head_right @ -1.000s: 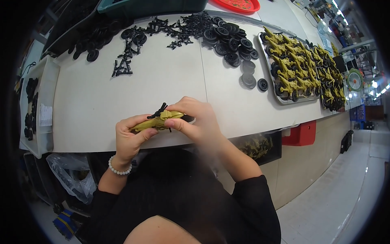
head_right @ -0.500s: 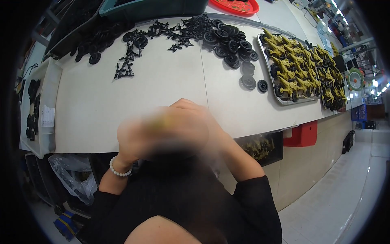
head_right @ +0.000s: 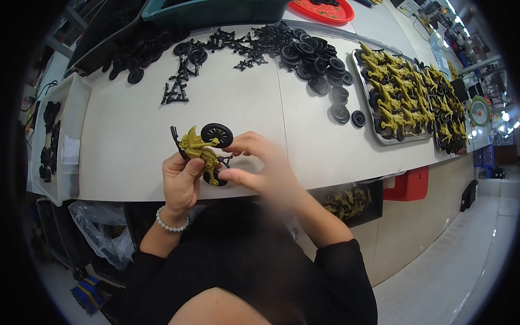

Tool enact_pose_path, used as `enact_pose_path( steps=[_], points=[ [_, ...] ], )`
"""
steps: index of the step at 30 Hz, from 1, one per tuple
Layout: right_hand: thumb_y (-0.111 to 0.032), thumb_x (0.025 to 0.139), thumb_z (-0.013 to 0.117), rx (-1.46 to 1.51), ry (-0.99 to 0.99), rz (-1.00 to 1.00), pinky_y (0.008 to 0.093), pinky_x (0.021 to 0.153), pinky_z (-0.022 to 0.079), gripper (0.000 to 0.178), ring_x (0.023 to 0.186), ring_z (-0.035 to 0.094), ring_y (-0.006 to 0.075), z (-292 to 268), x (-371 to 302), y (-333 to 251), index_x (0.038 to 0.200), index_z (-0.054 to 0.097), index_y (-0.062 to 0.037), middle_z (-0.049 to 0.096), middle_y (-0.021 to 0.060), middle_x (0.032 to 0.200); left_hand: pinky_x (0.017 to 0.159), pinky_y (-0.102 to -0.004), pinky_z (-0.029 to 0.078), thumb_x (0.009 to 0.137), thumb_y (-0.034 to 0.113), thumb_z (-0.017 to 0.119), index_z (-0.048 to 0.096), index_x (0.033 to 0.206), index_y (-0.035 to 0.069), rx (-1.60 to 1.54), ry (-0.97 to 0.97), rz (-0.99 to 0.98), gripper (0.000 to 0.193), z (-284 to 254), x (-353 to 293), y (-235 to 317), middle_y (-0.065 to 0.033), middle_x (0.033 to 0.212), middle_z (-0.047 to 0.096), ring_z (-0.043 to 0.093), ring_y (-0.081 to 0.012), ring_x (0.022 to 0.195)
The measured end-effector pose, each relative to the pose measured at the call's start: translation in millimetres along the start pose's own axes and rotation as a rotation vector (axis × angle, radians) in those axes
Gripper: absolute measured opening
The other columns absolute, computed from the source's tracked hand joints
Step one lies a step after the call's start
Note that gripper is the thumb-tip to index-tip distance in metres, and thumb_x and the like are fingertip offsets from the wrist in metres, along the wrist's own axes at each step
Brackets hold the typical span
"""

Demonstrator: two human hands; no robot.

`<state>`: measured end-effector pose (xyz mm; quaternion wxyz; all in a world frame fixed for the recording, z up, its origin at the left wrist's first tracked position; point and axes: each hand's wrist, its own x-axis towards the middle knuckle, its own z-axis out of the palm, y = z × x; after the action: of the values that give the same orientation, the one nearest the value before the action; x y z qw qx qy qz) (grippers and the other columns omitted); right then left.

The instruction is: The person assembles small plastic toy motorcycles by hand, attaching toy wheels and engine parts to the toy motorcycle bodies.

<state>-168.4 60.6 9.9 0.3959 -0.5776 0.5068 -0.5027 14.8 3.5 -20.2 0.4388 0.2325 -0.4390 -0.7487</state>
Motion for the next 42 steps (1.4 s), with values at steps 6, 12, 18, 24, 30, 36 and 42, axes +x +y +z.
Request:
enact_pose_path(
  steps=[6, 12, 18, 24, 30, 36, 42],
  points=[
    [-0.006, 0.076, 0.072, -0.066, 0.094, -0.093, 0.0298, 0.083, 0.043, 0.022, 0.092, 0.057, 0.0184, 13.3, -1.2, 1.5, 0.095, 0.063, -0.0012, 0.06, 0.0095, 0.098, 0.072, -0.0218, 0.049, 0.087, 0.006, 0.066, 0.066, 0.103, -0.004, 0.065, 0.031, 0.098, 0.018, 6.6, -4.0, -5.1, -0.0048, 0.09, 0.069, 0.061, -0.0078, 0.08],
    [-0.003, 0.08, 0.067, 0.0, 0.179, -0.169, 0.031, 0.077, 0.044, 0.014, 0.083, 0.055, 0.0215, 26.3, -3.4, 3.6, 0.089, 0.057, -0.0003, 0.058, 0.0109, 0.089, 0.067, -0.0205, 0.048, 0.087, 0.003, 0.066, 0.066, 0.102, -0.004, 0.201, 0.02, 0.196, 0.017, 2.6, -7.1, -12.1, -0.0036, 0.088, 0.068, 0.059, -0.0062, 0.076],
    [-0.007, 0.078, 0.072, -0.049, -0.029, 0.019, 0.0309, 0.088, 0.043, 0.029, 0.098, 0.057, 0.0202, 8.2, 3.8, 5.1, 0.101, 0.059, 0.0028, 0.059, 0.0113, 0.106, 0.07, -0.0215, 0.049, 0.09, 0.007, 0.064, 0.065, 0.102, -0.005, 0.011, 0.109, 0.03, 0.017, 6.1, 1.5, -8.2, -0.0062, 0.09, 0.068, 0.061, -0.0087, 0.078],
    [-0.012, 0.076, 0.076, 0.275, 0.215, 0.058, 0.0311, 0.089, 0.045, 0.057, 0.098, 0.058, 0.0169, -4.7, -4.4, 0.5, 0.126, 0.051, -0.0016, 0.061, 0.0084, 0.106, 0.072, -0.0229, 0.05, 0.089, 0.006, 0.064, 0.065, 0.101, -0.006, 0.125, 0.098, -0.049, 0.017, 4.4, 6.7, -2.6, -0.0073, 0.09, 0.068, 0.063, -0.0113, 0.08],
    [-0.008, 0.073, 0.077, -0.041, 0.025, 0.044, 0.0278, 0.078, 0.049, 0.04, 0.086, 0.063, 0.0166, -30.3, -7.1, -11.2, 0.111, 0.064, -0.0015, 0.067, 0.0083, 0.095, 0.057, -0.0228, 0.044, 0.081, 0.002, 0.07, 0.066, 0.093, -0.005, 0.602, -0.202, -0.03, 0.015, 31.1, 9.3, 8.5, -0.0049, 0.076, 0.063, 0.058, -0.008, 0.065],
    [-0.006, 0.08, 0.07, 0.092, 0.34, 0.118, 0.0257, 0.076, 0.05, 0.03, 0.084, 0.063, 0.013, -74.7, -35.1, -4.2, 0.109, 0.065, -0.0013, 0.068, 0.0073, 0.098, 0.071, -0.025, 0.048, 0.076, 0.012, 0.076, 0.06, 0.114, -0.001, 0.541, -0.241, -0.043, 0.043, 46.2, 13.6, 3.1, -0.0105, 0.099, 0.063, 0.059, -0.016, 0.091],
    [-0.012, 0.093, 0.059, 0.245, 1.067, -0.032, 0.0324, 0.079, 0.054, 0.022, 0.091, 0.063, 0.0157, -245.2, -84.3, 26.0, 0.112, 0.06, -0.0026, 0.065, 0.0066, 0.104, 0.084, -0.0324, 0.046, 0.075, 0.013, 0.076, 0.055, 0.121, 0.0, 0.79, -0.267, -0.01, 0.053, 30.0, 8.1, 8.5, -0.0116, 0.117, 0.057, 0.056, -0.0208, 0.102]
  ],
)
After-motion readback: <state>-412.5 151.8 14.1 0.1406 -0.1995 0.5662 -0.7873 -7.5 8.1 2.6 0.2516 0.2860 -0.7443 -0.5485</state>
